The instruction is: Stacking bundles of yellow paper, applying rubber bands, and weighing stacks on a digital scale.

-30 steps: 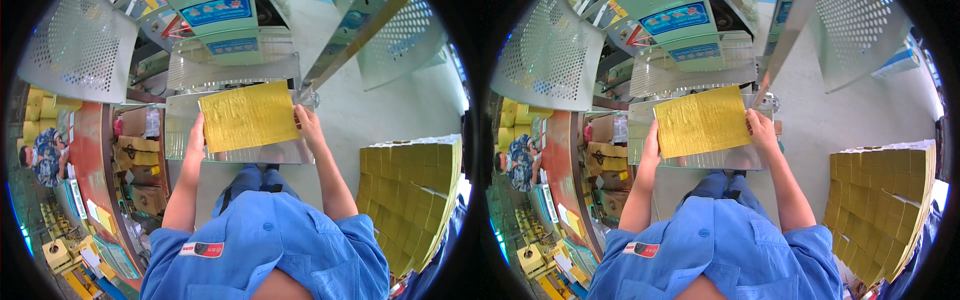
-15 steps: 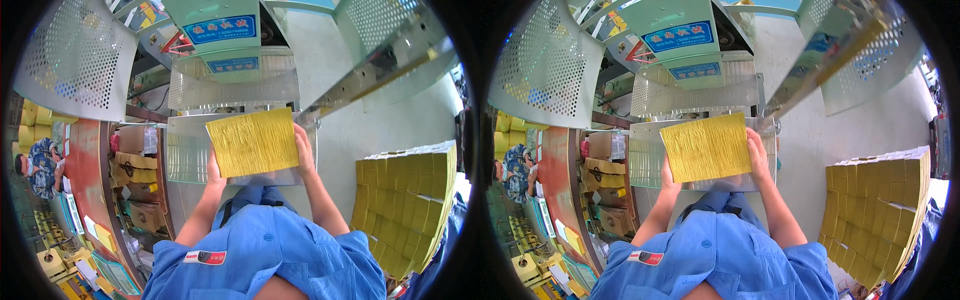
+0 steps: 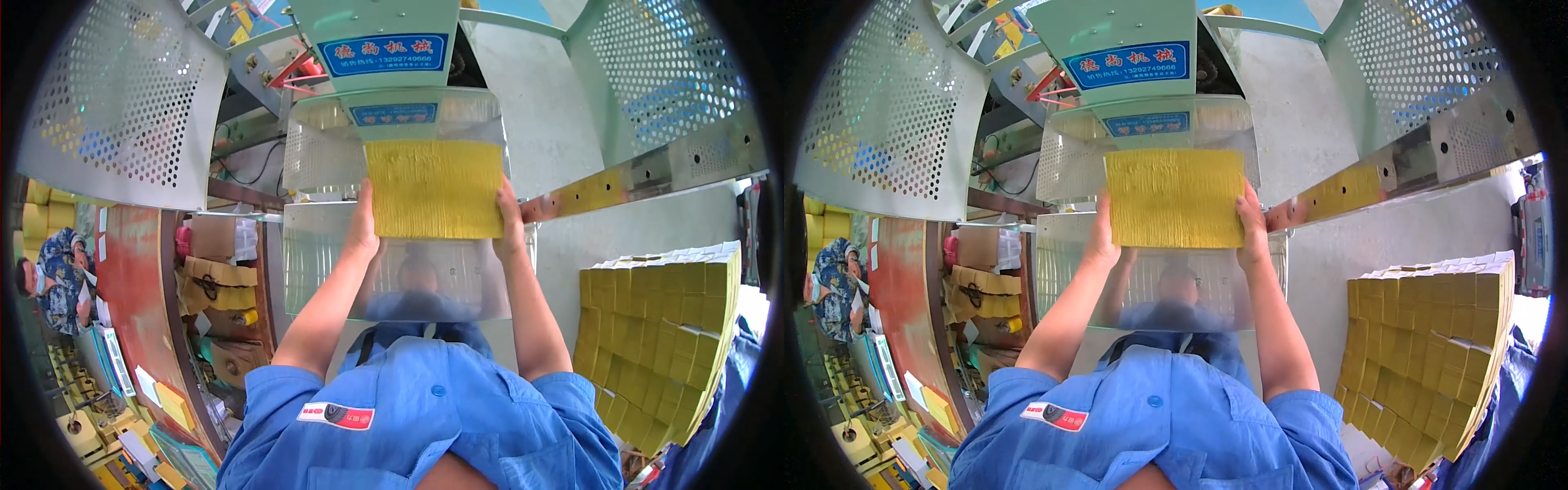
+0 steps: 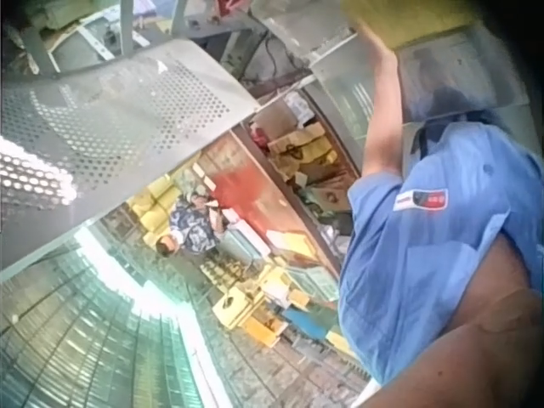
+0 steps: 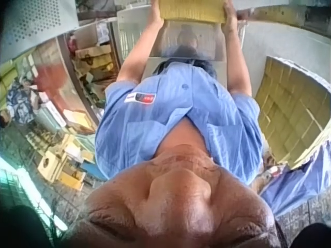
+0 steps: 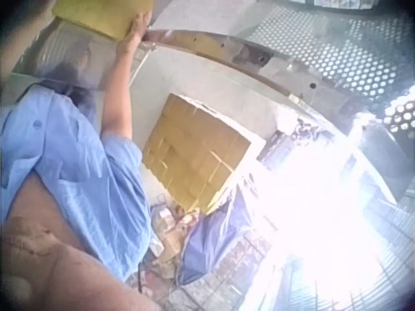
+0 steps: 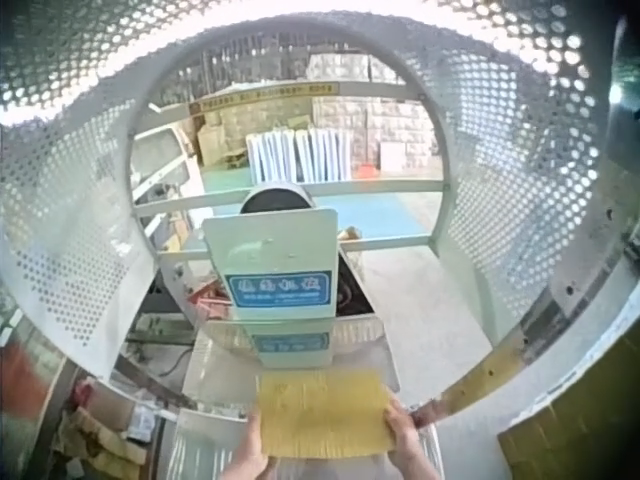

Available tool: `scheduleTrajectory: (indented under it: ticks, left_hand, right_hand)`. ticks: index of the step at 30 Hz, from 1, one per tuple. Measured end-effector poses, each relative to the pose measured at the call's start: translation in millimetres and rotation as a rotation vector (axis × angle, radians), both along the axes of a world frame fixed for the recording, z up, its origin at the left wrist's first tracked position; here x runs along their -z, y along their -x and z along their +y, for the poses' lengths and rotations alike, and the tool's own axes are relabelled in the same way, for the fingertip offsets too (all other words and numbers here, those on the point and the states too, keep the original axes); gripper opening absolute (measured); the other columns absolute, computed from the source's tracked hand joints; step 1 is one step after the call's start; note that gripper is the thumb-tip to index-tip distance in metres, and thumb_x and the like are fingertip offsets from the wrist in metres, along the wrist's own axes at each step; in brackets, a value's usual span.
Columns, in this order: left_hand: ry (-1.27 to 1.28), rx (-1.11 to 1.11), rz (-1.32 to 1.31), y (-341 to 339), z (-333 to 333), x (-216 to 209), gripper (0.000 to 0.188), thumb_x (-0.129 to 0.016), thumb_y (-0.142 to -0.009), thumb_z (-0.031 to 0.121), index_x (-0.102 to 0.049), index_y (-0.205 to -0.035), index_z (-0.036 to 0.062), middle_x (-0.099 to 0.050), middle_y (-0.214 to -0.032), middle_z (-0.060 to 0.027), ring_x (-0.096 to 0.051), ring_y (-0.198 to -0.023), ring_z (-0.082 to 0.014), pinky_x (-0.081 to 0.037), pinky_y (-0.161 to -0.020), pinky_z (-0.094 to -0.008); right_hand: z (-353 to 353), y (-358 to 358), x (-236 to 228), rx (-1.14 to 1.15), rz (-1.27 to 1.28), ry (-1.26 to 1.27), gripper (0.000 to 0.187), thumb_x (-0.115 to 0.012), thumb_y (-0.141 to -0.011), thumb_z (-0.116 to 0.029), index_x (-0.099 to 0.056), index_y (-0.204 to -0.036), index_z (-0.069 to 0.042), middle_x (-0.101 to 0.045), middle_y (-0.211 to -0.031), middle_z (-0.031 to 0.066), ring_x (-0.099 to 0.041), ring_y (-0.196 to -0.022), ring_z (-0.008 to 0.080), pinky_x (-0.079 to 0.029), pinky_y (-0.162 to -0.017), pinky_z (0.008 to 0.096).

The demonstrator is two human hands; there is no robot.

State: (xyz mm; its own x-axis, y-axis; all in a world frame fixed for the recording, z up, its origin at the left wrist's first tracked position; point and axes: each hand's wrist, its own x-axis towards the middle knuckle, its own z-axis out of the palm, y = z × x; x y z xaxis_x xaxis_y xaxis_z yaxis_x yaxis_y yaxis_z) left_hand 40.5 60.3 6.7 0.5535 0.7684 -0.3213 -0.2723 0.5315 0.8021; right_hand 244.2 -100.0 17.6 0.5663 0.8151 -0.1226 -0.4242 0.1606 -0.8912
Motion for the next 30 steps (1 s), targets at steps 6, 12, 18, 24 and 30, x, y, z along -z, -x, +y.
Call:
scheduleTrajectory:
  ticks: [6, 12, 18, 24, 30]
  left_hand:
    - [-0.009, 0.112, 0.014, 4, 6, -9, 0.071, -0.047, -0.099, 0.052, -0.034, -0.150, 0.0044, -0.040, -0.151, -0.0106, -0.036, -0.139, -0.0220, -0.026, -0.115, -0.0358]
    - [-0.141, 0.068, -0.059, 2, -5, -14, 0.066, -0.046, -0.100, 0.038, -0.027, -0.153, 0.0050, -0.036, -0.153, -0.0107, -0.033, -0.140, -0.0226, -0.026, -0.115, -0.0371]
    - [-0.052, 0.103, -0.035, -3, -13, -9, 0.065, -0.047, -0.099, 0.035, -0.027, -0.153, 0.0046, -0.039, -0.149, -0.0109, -0.034, -0.139, -0.0218, -0.027, -0.114, -0.0365]
    - [-0.216, 0.092, 0.040, -4, -14, 4, 0.060, -0.048, -0.100, 0.041, -0.040, -0.144, 0.0016, -0.046, -0.143, -0.0075, -0.041, -0.134, -0.0184, -0.031, -0.111, -0.0352]
    - [-0.202, 0.096, 0.025, -9, -18, 7, 0.056, -0.044, -0.102, 0.038, -0.039, -0.145, 0.0014, -0.046, -0.144, -0.0066, -0.041, -0.133, -0.0176, -0.030, -0.112, -0.0339]
  right_hand:
    - [-4, -2, 0, 0.021, -0.014, 0.080, 0.068, -0.048, -0.095, -0.033, -0.029, -0.152, -0.001, -0.042, -0.149, 0.0116, -0.037, -0.139, 0.0230, -0.026, -0.115, 0.0350]
    - [-4, 0, 2, 0.010, -0.008, 0.071, 0.072, -0.051, -0.094, -0.041, -0.030, -0.151, -0.003, -0.042, -0.149, 0.0111, -0.036, -0.139, 0.0234, -0.026, -0.115, 0.0365]
    - [-5, -3, 11, -0.012, -0.014, 0.009, 0.076, -0.053, -0.094, -0.048, -0.031, -0.151, -0.003, -0.040, -0.150, 0.0107, -0.034, -0.140, 0.0235, -0.025, -0.116, 0.0378]
    - [-9, -9, 18, -0.034, -0.046, -0.019, 0.081, -0.054, -0.093, -0.051, -0.028, -0.152, -0.003, -0.038, -0.151, 0.0112, -0.032, -0.141, 0.0235, -0.024, -0.116, 0.0384]
    - [-6, -7, 13, 0.016, -0.042, -0.007, 0.076, -0.053, -0.095, -0.048, -0.028, -0.153, -0.004, -0.039, -0.150, 0.0090, -0.033, -0.141, 0.0224, -0.025, -0.115, 0.0367]
